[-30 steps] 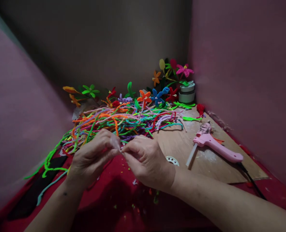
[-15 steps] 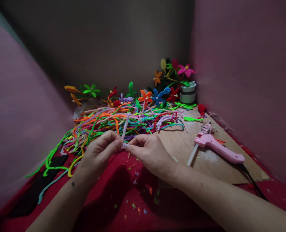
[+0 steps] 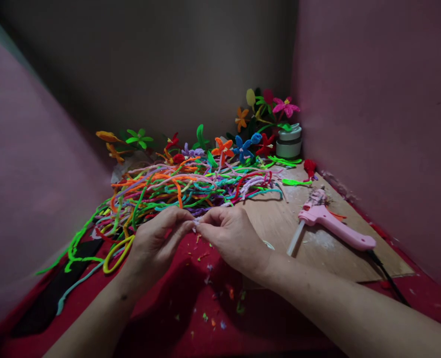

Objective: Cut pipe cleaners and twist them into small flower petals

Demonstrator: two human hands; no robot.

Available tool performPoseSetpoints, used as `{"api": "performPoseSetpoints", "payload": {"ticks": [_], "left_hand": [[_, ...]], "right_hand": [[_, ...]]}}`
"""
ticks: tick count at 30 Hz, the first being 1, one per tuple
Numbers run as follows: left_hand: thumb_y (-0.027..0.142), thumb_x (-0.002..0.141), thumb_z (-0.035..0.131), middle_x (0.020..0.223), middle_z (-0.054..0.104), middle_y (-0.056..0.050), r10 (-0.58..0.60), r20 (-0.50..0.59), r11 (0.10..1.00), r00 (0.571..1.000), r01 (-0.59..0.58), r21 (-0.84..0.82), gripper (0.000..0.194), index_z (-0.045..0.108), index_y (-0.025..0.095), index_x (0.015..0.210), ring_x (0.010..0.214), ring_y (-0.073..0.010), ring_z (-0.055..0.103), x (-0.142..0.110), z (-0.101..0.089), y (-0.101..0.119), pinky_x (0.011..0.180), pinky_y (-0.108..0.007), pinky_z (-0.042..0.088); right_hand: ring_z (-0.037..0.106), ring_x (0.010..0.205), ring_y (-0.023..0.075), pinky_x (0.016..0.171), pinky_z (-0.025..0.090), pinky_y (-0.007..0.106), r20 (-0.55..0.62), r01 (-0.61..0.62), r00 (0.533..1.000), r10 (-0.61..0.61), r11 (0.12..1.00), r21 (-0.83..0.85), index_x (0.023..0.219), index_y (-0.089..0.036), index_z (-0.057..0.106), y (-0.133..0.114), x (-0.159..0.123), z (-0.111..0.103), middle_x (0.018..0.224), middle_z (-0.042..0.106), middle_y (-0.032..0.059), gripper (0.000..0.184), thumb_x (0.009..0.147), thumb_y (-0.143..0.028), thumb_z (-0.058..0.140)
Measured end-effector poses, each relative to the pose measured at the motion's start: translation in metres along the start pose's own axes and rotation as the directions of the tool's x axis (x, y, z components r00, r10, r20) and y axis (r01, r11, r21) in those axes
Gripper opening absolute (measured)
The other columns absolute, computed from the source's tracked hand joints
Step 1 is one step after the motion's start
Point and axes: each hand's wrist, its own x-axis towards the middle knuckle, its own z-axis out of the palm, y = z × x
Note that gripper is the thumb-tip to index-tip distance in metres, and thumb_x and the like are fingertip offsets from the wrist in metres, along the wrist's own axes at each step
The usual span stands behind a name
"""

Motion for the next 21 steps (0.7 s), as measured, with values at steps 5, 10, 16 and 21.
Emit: {"api": "performPoseSetpoints", "payload": {"ticks": [5, 10, 16, 21], "left_hand": [[0.024, 0.082, 0.049, 0.068, 0.058, 0.0, -0.174, 0.044, 0.975, 0.984, 0.178, -0.133, 0.014, 0.057, 0.017, 0.074, 0.063, -0.0115, 0.052, 0.002, -0.006, 0.002, 0.061, -0.021, 0.04], [0.027, 0.08, 0.051, 0.062, 0.051, 0.002, -0.257, 0.139, 0.942, 0.956, 0.28, -0.184, 0.015, 0.056, 0.017, 0.07, 0.057, -0.0103, 0.045, 0.005, -0.015, 0.002, 0.055, -0.021, 0.036], [0.026, 0.08, 0.05, 0.064, 0.052, 0.002, -0.263, 0.222, 0.921, 0.939, 0.313, -0.233, 0.015, 0.056, 0.016, 0.07, 0.061, -0.01, 0.045, 0.006, -0.017, 0.002, 0.058, -0.021, 0.036], [0.023, 0.077, 0.055, 0.063, 0.052, 0.003, -0.313, 0.254, 0.864, 0.915, 0.385, -0.325, 0.014, 0.058, 0.015, 0.066, 0.061, -0.0086, 0.045, 0.008, -0.017, 0.006, 0.058, -0.019, 0.037]], "right_hand": [[0.05, 0.059, 0.013, 0.059, 0.038, 0.026, -0.064, 0.233, 0.963, -0.263, 0.926, -0.298, 0.067, -0.017, 0.066, -0.006, -0.002, -0.007, 0.06, 0.056, 0.0015, 0.022, 0.081, -0.022, 0.05], [0.05, 0.079, 0.0178, 0.072, 0.04, 0.031, -0.255, 0.394, 0.777, -0.575, 0.761, -0.515, 0.081, -0.017, 0.067, -0.016, 0.005, -0.02, 0.078, 0.053, 0.0058, 0.014, 0.079, -0.019, 0.053], [0.038, 0.052, 0.0089, 0.048, 0.031, 0.023, 0.274, 0.099, 0.961, -0.024, 0.96, -0.262, 0.054, -0.015, 0.058, -0.017, 0.012, -0.02, 0.052, 0.043, -0.0021, 0.031, 0.08, -0.03, 0.052], [0.026, 0.041, 0.0044, 0.04, 0.02, 0.021, 0.326, -0.237, 0.904, 0.276, 0.959, -0.153, 0.061, -0.012, 0.062, -0.021, 0.011, -0.02, 0.044, 0.036, -0.0066, 0.023, 0.074, -0.031, 0.057]]}}
